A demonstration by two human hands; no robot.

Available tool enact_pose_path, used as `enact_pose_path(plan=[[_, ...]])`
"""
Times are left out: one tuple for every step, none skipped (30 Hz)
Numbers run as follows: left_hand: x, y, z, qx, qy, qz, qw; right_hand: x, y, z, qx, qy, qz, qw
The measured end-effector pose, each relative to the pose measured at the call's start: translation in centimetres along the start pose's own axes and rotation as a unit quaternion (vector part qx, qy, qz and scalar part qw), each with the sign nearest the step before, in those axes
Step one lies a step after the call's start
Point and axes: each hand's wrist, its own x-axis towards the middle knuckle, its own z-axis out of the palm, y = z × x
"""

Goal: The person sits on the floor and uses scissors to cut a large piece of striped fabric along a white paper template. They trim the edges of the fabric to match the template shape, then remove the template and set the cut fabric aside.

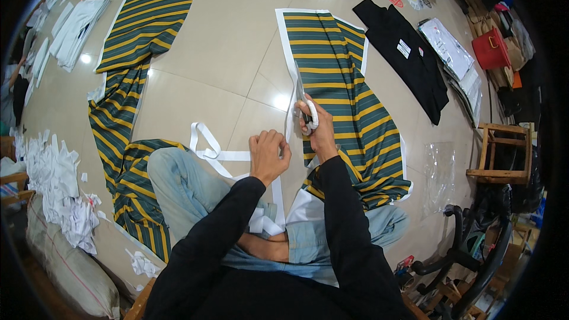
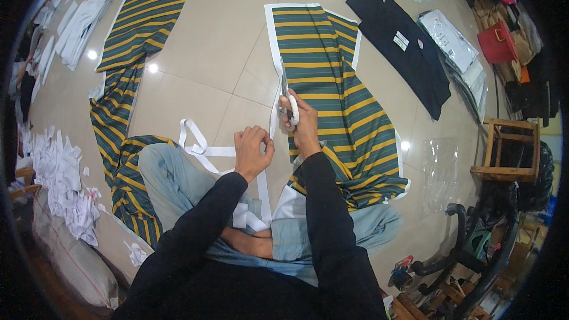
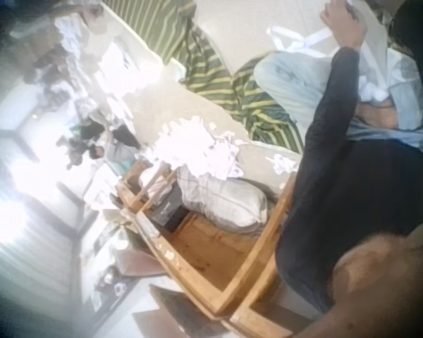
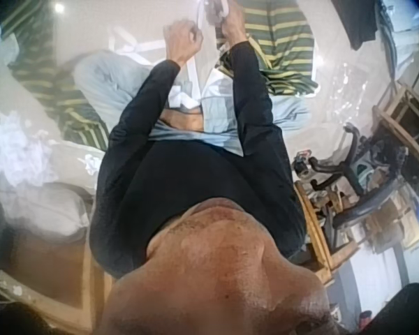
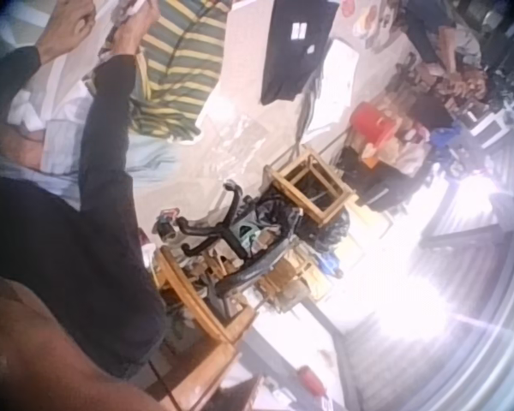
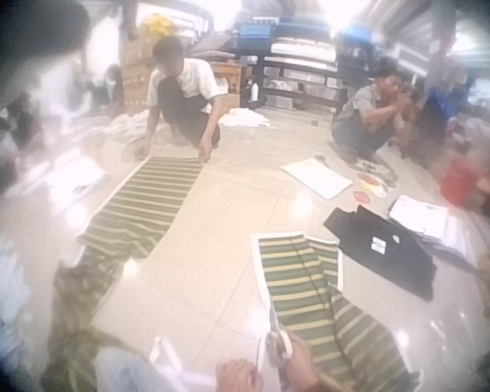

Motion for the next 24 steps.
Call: enact_pose_path(plan=[[-0.1,-0.1,0.0,-0.002,0.0,-0.001,1.0,0.3,0.0,0.1,0.001,0.0,0.0,1.0],[-0.1,-0.1,0.1,-0.004,0.0,-0.003,1.0,0.6,0.0,0.2,0.001,0.0,0.0,1.0],[-0.1,-0.1,0.1,-0.006,0.0,-0.004,1.0,0.9,0.0,0.2,0.001,0.0,0.001,1.0],[-0.1,-0.1,0.1,-0.007,-0.001,-0.003,1.0,1.1,0.0,0.2,0.002,-0.003,-0.002,1.0],[-0.1,-0.1,0.1,-0.008,-0.001,-0.003,1.0,1.2,0.0,0.1,0.003,-0.005,-0.004,1.0],[0.0,-0.1,0.1,-0.01,-0.002,-0.002,1.0,1.3,0.1,0.0,0.003,-0.008,-0.007,1.0],[-0.1,-0.1,0.1,-0.01,-0.002,-0.003,1.0,1.3,0.0,0.1,0.005,-0.009,-0.004,1.0],[-0.1,-0.1,0.1,-0.01,-0.002,-0.003,1.0,1.2,-0.2,0.1,0.007,-0.01,-0.001,1.0],[-0.1,-0.1,0.0,-0.01,-0.002,-0.004,1.0,1.1,-0.3,0.1,0.009,-0.011,0.002,1.0],[-0.1,-0.1,0.0,-0.009,-0.003,-0.005,1.0,1.1,-0.5,0.2,0.008,-0.012,0.004,1.0],[-0.1,0.0,0.0,-0.008,-0.005,-0.005,1.0,1.0,-0.7,0.2,0.007,-0.012,0.006,1.0],[-0.1,0.0,0.0,-0.007,-0.006,-0.006,1.0,1.0,-0.7,0.2,0.006,-0.012,0.008,1.0],[0.0,0.0,0.0,-0.006,-0.007,-0.006,1.0,1.1,-0.7,0.2,-0.001,-0.012,0.007,1.0],[0.0,0.0,0.0,-0.006,-0.009,-0.006,1.0,1.2,-0.7,0.1,-0.007,-0.012,0.007,1.0],[0.0,0.0,0.0,-0.005,-0.011,-0.005,1.0,1.2,-0.7,0.1,-0.014,-0.011,0.006,1.0],[0.0,0.0,0.0,-0.006,-0.011,-0.004,1.0,1.4,-0.5,-0.1,-0.025,-0.01,0.016,1.0],[0.0,0.0,0.0,-0.006,-0.011,-0.003,1.0,1.6,-0.4,-0.2,-0.037,-0.008,0.025,0.999],[0.0,0.0,0.0,-0.006,-0.011,-0.002,1.0,1.7,-0.3,-0.3,-0.048,-0.007,0.035,0.998],[0.0,0.0,0.0,-0.006,-0.011,-0.003,1.0,1.7,-0.3,-0.3,-0.055,-0.011,0.033,0.998],[0.0,0.0,0.0,-0.005,-0.011,-0.003,1.0,1.7,-0.3,-0.3,-0.062,-0.015,0.031,0.997],[0.0,0.0,-0.1,-0.004,-0.011,-0.004,1.0,1.7,-0.3,-0.3,-0.069,-0.019,0.029,0.997],[0.0,0.0,-0.1,-0.003,-0.013,-0.005,1.0,1.8,-0.4,-0.2,-0.039,-0.018,0.022,0.999],[0.0,0.1,-0.1,-0.001,-0.015,-0.006,1.0,1.9,-0.5,0.0,-0.009,-0.018,0.015,1.0],[-0.1,0.1,-0.1,0.001,-0.016,-0.007,1.0,2.1,-0.7,0.2,0.02,-0.017,0.008,1.0]])
